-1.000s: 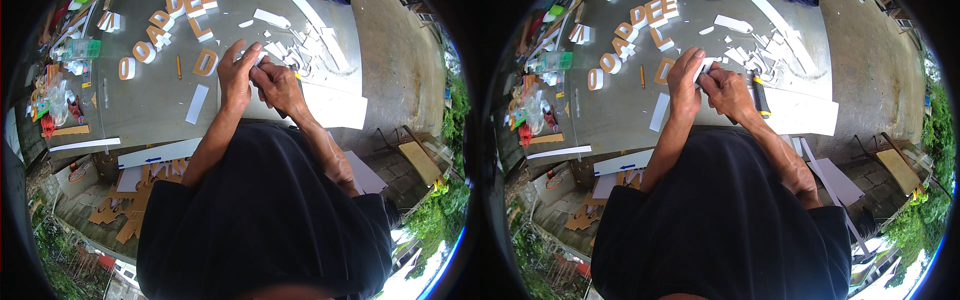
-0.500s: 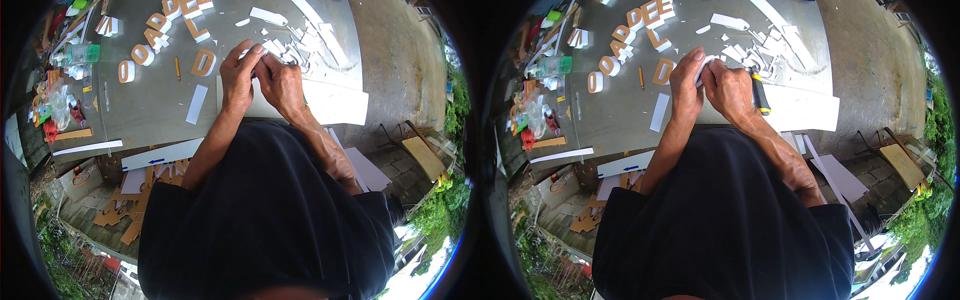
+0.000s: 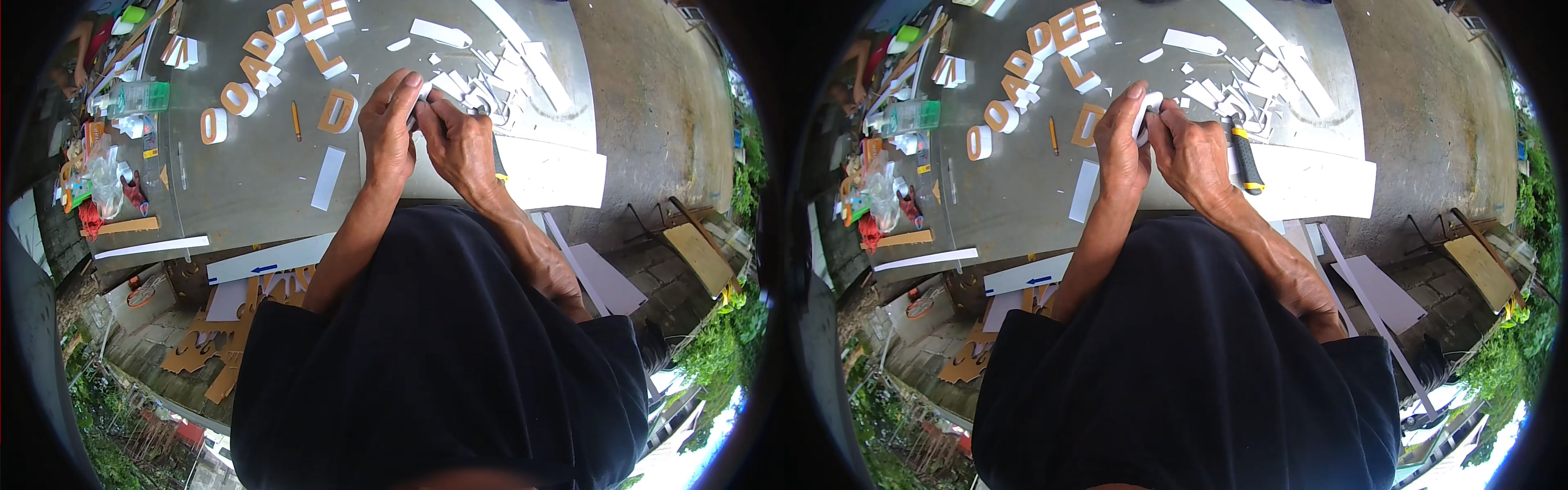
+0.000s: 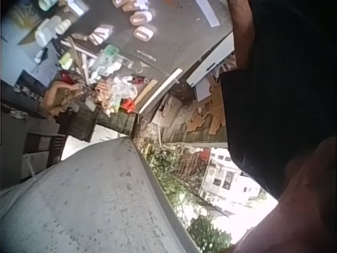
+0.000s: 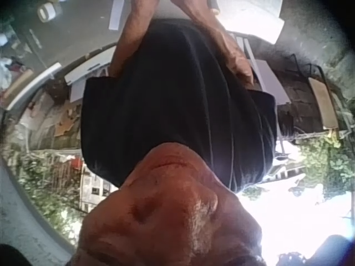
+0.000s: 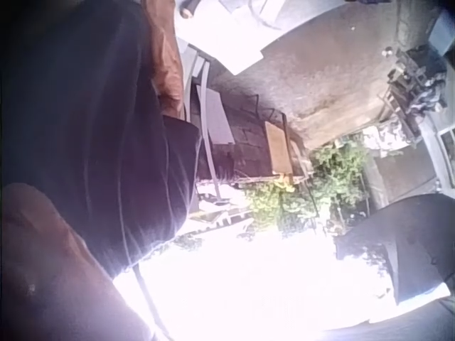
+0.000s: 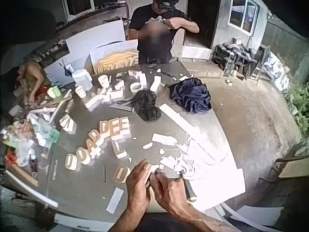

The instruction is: The recorder uses sandpaper and hands to refine the edges of cut-out foam or PVC letters for a sign.

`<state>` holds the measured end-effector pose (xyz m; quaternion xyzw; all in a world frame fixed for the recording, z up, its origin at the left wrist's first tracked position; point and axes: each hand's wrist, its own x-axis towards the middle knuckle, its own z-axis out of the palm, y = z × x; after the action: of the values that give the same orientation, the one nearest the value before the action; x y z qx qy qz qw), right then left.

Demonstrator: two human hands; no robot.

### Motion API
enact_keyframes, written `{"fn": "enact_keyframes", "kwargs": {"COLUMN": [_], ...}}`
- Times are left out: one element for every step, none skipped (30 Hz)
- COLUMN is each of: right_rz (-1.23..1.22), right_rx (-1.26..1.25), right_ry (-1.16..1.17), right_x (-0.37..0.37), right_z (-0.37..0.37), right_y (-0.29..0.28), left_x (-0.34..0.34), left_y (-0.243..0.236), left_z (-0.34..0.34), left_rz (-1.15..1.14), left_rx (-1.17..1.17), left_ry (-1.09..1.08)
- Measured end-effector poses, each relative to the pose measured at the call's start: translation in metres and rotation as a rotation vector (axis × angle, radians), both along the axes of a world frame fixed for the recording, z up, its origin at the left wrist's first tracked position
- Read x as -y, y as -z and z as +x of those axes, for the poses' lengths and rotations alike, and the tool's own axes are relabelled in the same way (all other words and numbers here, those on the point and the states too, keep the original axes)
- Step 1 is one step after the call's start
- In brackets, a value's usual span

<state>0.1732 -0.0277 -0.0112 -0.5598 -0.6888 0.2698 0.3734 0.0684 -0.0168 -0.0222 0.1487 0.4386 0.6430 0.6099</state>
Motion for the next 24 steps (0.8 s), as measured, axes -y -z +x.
{"fn": "enact_keyframes", "kwargs": {"right_rz": [0.005,0.018,0.023,0.042,0.061,0.046,0.04,-0.018,-0.07,-0.149,-0.149,-0.204,-0.259,-0.246,-0.248,-0.257,-0.265,-0.261,-0.261,-0.198,-0.136,-0.137,-0.133,-0.128], "right_rx": [0.012,0.014,0.013,0.014,0.016,0.058,0.059,0.05,0.042,-0.019,-0.019,-0.021,-0.024,-0.03,-0.029,-0.023,-0.017,-0.016,-0.016,0.002,0.021,0.022,0.02,0.017], "right_ry": [-0.002,-0.011,-0.01,-0.013,-0.016,-0.034,-0.033,-0.057,-0.082,-0.117,-0.117,-0.134,-0.15,-0.161,-0.169,-0.162,-0.155,-0.141,-0.143,-0.136,-0.127,-0.125,-0.127,-0.135], "right_x": [-0.002,-0.001,-0.001,0.001,0.0,0.0,0.0,-0.003,-0.009,-0.016,-0.018,-0.02,-0.02,-0.019,-0.017,-0.015,-0.013,-0.011,-0.011,-0.011,-0.011,-0.011,-0.013,-0.014], "right_z": [-0.001,-0.003,-0.003,0.0,0.002,0.004,0.005,0.007,0.007,0.01,0.011,0.012,0.014,0.017,0.018,0.019,0.019,0.019,0.017,0.016,0.015,0.015,0.016,0.015], "right_y": [-0.004,-0.007,-0.003,0.005,0.009,0.005,0.001,-0.004,-0.008,-0.011,-0.013,-0.014,-0.014,-0.015,-0.016,-0.019,-0.021,-0.02,-0.018,-0.015,-0.013,-0.01,-0.006,-0.004], "left_x": [-0.001,-0.002,-0.003,-0.002,-0.003,-0.001,0.001,0.002,0.0,0.001,0.0,-0.001,-0.001,0.0,0.002,0.004,0.006,0.007,0.008,0.007,0.005,0.004,0.002,0.001], "left_y": [0.001,0.002,0.002,0.001,0.001,0.002,0.002,0.002,0.001,0.004,0.005,0.007,0.008,0.009,0.01,0.011,0.011,0.011,0.011,0.01,0.008,0.008,0.009,0.012], "left_z": [-0.002,-0.006,-0.004,0.001,0.003,0.002,0.0,-0.001,-0.002,0.0,-0.002,-0.004,-0.005,-0.005,-0.003,-0.002,-0.001,0.001,0.002,0.001,0.0,-0.001,-0.001,-0.003], "left_rz": [0.034,0.047,0.052,0.012,-0.028,0.0,-0.007,-0.001,0.011,0.004,0.004,0.012,0.019,0.018,0.033,0.048,0.045,0.063,0.08,0.08,0.042,0.004,0.004,-0.007], "left_rx": [0.028,0.047,0.046,0.01,-0.024,-0.022,-0.021,-0.016,-0.013,-0.098,-0.097,-0.107,-0.117,-0.117,-0.139,-0.161,-0.161,-0.17,-0.178,-0.178,-0.113,-0.047,-0.046,-0.083], "left_ry": [0.008,0.039,0.04,0.004,-0.032,-0.009,-0.008,0.018,0.044,0.036,0.036,0.065,0.094,0.09,0.085,0.08,0.073,0.066,0.06,0.06,0.071,0.083,0.086,0.097]}}
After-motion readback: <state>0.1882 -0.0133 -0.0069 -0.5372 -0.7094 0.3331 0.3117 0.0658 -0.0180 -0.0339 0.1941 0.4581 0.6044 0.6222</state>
